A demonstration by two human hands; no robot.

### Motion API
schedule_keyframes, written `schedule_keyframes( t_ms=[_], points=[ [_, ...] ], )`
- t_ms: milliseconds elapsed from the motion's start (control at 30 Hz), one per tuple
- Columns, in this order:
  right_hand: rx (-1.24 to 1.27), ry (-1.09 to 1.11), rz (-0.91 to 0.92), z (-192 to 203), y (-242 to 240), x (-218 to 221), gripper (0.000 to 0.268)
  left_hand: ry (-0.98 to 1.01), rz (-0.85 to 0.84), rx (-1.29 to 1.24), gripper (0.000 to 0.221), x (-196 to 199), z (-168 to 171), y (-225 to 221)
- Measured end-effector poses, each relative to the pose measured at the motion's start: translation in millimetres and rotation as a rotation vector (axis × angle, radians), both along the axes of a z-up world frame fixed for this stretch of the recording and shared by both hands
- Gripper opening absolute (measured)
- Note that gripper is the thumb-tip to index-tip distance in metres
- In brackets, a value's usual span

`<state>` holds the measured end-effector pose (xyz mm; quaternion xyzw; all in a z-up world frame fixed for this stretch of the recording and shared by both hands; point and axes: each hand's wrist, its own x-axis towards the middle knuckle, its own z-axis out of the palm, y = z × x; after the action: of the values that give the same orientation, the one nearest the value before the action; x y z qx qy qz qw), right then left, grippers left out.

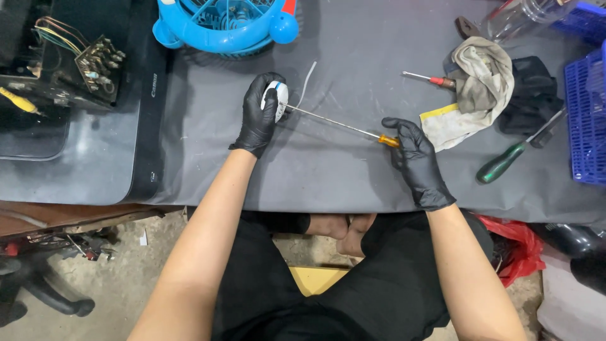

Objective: The person is cleaning the vent holes of a small plastic fan component using a thin screwdriver.

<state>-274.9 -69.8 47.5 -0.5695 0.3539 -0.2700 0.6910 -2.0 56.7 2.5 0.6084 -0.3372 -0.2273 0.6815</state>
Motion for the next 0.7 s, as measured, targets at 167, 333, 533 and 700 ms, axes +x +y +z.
schedule_keyframes(
  t_ms=[167,333,533,700],
  points=[
    [-0.07,-0.008,-0.055,-30.7,-19.4,-9.4,0.028,0.011,-0.007,-0.001,0.029,-1.0,0.7,0.4],
    [0.006,0.02,-0.064,-20.0,-12.4,-5.1,0.026,0.019,-0.009,0.015,0.029,-2.3,5.2,1.2],
    [-0.068,-0.027,-0.03,-40.1,-23.6,-12.1,0.026,0.017,-0.009,0.026,0.027,-2.9,5.6,1.1],
    [-0.031,-0.038,0.058,-24.6,-14.3,-9.1,0.031,-0.004,-0.006,0.043,0.027,-2.8,4.8,2.3]
  ],
)
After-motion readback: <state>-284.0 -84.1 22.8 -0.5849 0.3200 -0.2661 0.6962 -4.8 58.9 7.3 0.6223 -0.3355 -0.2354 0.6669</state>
